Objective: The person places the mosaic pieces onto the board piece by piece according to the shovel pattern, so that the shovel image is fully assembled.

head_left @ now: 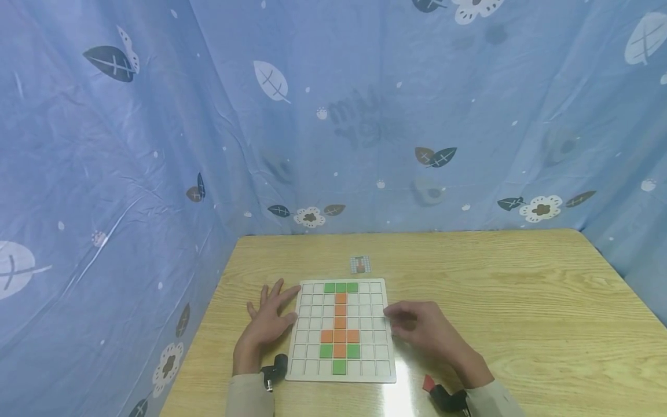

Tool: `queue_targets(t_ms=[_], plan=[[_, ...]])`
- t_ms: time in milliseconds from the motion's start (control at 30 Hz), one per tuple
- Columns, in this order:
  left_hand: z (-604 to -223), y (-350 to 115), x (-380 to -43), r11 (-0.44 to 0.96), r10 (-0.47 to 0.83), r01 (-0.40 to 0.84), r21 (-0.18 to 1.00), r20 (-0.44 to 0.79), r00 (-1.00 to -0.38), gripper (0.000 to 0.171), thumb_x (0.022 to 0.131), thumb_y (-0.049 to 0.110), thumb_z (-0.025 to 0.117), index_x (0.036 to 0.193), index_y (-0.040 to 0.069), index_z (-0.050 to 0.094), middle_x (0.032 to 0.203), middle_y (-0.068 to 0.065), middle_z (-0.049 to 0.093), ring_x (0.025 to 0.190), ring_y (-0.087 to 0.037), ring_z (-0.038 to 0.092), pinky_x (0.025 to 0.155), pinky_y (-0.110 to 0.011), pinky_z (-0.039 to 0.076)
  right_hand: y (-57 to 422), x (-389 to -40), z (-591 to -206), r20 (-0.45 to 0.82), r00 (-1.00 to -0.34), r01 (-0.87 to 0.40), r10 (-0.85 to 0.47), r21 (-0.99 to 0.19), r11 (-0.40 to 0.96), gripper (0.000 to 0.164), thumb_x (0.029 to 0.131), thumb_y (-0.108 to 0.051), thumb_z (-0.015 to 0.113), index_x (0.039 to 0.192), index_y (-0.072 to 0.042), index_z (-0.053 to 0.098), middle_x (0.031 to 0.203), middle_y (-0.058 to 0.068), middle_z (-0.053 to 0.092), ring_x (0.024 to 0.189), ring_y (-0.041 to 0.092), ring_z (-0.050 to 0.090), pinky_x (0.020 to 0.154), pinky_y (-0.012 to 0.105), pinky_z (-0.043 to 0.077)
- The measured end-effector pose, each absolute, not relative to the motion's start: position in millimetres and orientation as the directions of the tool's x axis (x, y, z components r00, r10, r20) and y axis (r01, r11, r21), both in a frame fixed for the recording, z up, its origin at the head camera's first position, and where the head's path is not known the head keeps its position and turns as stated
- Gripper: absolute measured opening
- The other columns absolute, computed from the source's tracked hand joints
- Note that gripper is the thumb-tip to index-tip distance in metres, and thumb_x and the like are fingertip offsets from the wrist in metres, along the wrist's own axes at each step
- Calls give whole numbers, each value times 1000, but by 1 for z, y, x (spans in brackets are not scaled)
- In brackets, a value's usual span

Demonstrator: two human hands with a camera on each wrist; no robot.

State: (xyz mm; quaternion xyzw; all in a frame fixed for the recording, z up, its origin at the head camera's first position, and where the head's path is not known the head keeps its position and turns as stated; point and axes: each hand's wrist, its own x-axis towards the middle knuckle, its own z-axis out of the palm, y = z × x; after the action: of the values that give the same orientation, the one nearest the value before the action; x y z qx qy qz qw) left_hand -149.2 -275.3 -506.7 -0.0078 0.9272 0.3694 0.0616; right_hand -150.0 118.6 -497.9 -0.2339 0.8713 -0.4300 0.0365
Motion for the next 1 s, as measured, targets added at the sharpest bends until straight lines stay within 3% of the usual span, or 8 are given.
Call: queue_targets(t_ms=[433, 700, 833, 1000], plan=[[-506, -275, -150, 726, 28, -65, 685, -124, -992, 65, 97, 14, 68, 160, 27, 58, 184, -19, 16, 169, -52, -10, 120, -83, -26, 132, -142, -505, 179, -866, -432, -466, -737, 520, 25, 91, 0, 80, 106, -20, 84, 100, -14, 82, 95, 3, 76, 88, 29, 66], [-504, -274, -150, 728, 28, -62, 683, -121, -992, 66, 96, 13, 69, 160, 26, 58, 183, -20, 17, 168, -53, -9, 119, -83, -26, 136, -126, -504, 51, -916, -288, -397, -772, 566, 37, 90, 0, 73, 106, -32, 84, 108, -19, 82, 101, 0, 75, 91, 26, 63], [-504, -274, -150, 732, 24, -61, 678, -115, -993, 65, 96, 14, 68, 160, 25, 58, 183, -20, 17, 168, -54, -9, 119, -83, -25, 139, -123, -500, 36, -900, -286, -435, -802, 524, 36, 90, -1, 74, 111, -28, 84, 115, -14, 83, 107, 3, 76, 95, 26, 63], [-506, -274, -151, 738, 18, -74, 671, -130, -991, 65, 98, 16, 68, 161, 27, 57, 184, -19, 16, 169, -53, -10, 120, -82, -25, 143, -125, -495, 60, -874, -328, -482, -806, 494, 33, 91, -2, 75, 112, -26, 84, 109, -14, 83, 104, 4, 77, 93, 26, 63]])
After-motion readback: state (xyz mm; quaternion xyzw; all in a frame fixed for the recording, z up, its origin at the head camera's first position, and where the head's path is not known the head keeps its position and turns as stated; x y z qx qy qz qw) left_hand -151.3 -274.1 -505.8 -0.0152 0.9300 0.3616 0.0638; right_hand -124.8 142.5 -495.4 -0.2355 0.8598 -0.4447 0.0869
